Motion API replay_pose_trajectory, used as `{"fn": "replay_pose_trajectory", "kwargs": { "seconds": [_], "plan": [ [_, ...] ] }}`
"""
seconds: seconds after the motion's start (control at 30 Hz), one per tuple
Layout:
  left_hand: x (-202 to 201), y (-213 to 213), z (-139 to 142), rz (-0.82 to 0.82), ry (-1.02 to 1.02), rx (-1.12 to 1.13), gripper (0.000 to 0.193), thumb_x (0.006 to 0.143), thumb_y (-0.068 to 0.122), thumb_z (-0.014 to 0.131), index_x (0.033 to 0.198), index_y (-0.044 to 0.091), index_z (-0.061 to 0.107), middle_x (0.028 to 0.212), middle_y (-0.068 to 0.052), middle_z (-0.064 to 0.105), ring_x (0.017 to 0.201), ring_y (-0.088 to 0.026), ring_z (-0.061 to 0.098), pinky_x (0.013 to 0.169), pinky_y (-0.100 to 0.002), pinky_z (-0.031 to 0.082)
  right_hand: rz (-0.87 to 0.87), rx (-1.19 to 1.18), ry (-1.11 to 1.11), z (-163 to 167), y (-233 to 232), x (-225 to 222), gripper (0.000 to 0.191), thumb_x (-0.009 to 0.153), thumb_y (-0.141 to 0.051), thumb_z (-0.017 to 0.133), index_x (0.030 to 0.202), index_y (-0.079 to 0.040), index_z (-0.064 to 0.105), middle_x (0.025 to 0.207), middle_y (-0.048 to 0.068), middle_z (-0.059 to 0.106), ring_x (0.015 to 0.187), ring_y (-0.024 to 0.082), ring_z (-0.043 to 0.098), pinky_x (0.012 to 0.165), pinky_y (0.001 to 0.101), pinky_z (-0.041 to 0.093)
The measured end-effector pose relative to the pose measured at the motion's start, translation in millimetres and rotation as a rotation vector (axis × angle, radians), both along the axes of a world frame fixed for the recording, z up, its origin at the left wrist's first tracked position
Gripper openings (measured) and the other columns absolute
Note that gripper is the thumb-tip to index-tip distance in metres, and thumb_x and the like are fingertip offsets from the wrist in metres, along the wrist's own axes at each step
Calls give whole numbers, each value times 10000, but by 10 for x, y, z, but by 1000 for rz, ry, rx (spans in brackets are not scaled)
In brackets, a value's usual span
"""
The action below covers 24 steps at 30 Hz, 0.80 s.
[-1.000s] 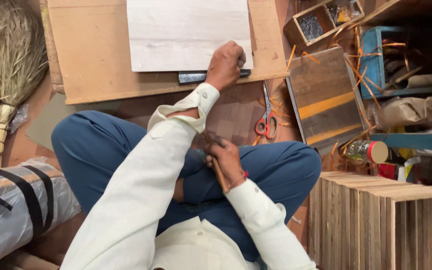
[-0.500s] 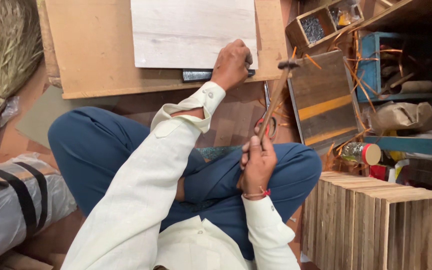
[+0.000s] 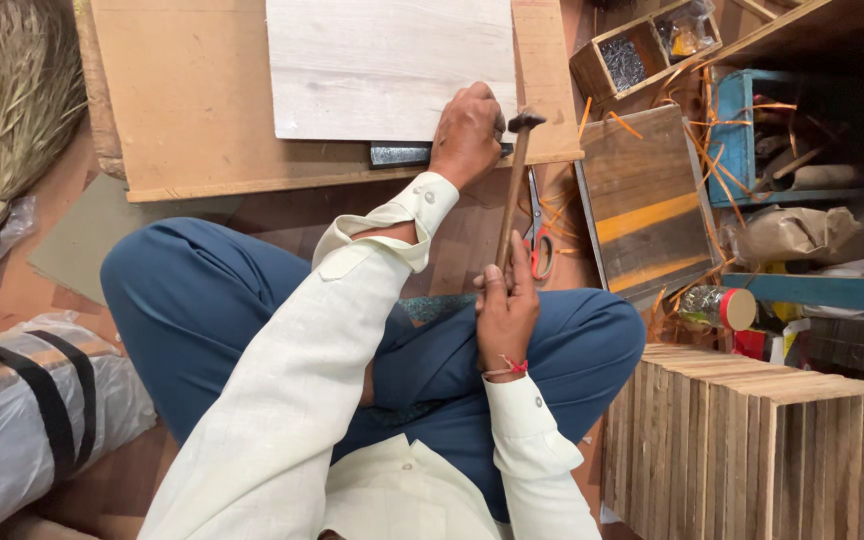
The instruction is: The person sits on the floor and assembles picture frames by placing rectangular boards on a metal anvil and hammering nails into the edges. They handle multiple boards and wooden frames, occasionally flipping boards and adjusting their position while working.
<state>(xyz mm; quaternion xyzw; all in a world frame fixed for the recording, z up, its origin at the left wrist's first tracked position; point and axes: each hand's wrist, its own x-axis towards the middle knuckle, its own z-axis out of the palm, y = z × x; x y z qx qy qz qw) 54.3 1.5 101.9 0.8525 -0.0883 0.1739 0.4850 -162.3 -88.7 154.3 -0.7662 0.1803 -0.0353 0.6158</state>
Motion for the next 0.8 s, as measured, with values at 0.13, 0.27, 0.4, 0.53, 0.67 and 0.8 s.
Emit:
{"fn": "replay_pose_trajectory", "kwargs": {
  "seconds": [0.13, 0.27, 0.4, 0.53, 0.67, 0.8],
  "plan": [
    [12, 18, -10, 10, -3, 13, 153, 672, -96, 664, 658, 53, 694, 904, -108, 641, 948, -332, 619, 869, -398, 511, -38, 104, 66, 74, -13, -30, 570, 985, -48, 594, 1541, -113, 486, 769, 18, 625, 537, 44, 480, 448, 205, 370],
    [19, -6, -59, 5, -2, 7, 148, 682, -90, 665, 648, 50, 698, 907, -113, 650, 945, -338, 625, 864, -405, 512, 2, -49, -102, 108, -23, -59, 571, 1021, -46, 594, 1573, -117, 467, 838, 6, 638, 604, 28, 513, 501, 194, 423],
    [64, -37, -127, 12, -18, 18, 154, 675, -85, 645, 648, 57, 699, 895, -122, 649, 934, -348, 625, 860, -419, 513, -34, 87, 54, 182, 8, -25, 569, 999, -37, 602, 1553, -124, 503, 790, 20, 624, 560, 43, 493, 456, 201, 380],
    [139, 18, -233, -42, 21, -65, 141, 722, -88, 629, 677, 34, 683, 931, -158, 638, 960, -368, 633, 887, -440, 521, -38, 46, -104, 320, -5, -125, 538, 1022, -53, 565, 1547, -122, 470, 803, 5, 630, 558, 39, 502, 440, 195, 378],
    [190, 37, -336, 23, 94, -132, 91, 688, -102, 604, 675, -16, 630, 957, -214, 609, 938, -402, 610, 845, -442, 518, -43, -65, -234, 307, -32, -111, 532, 1053, -59, 547, 1573, -94, 437, 831, 0, 628, 607, 36, 520, 496, 193, 426],
    [313, -41, -391, 62, 73, -61, 69, 650, -65, 629, 626, -1, 627, 924, -241, 591, 908, -416, 598, 839, -445, 516, 31, -47, -35, 217, 26, 40, 542, 1018, -42, 587, 1551, -74, 496, 783, 16, 606, 579, 47, 489, 494, 205, 405]
  ]
}}
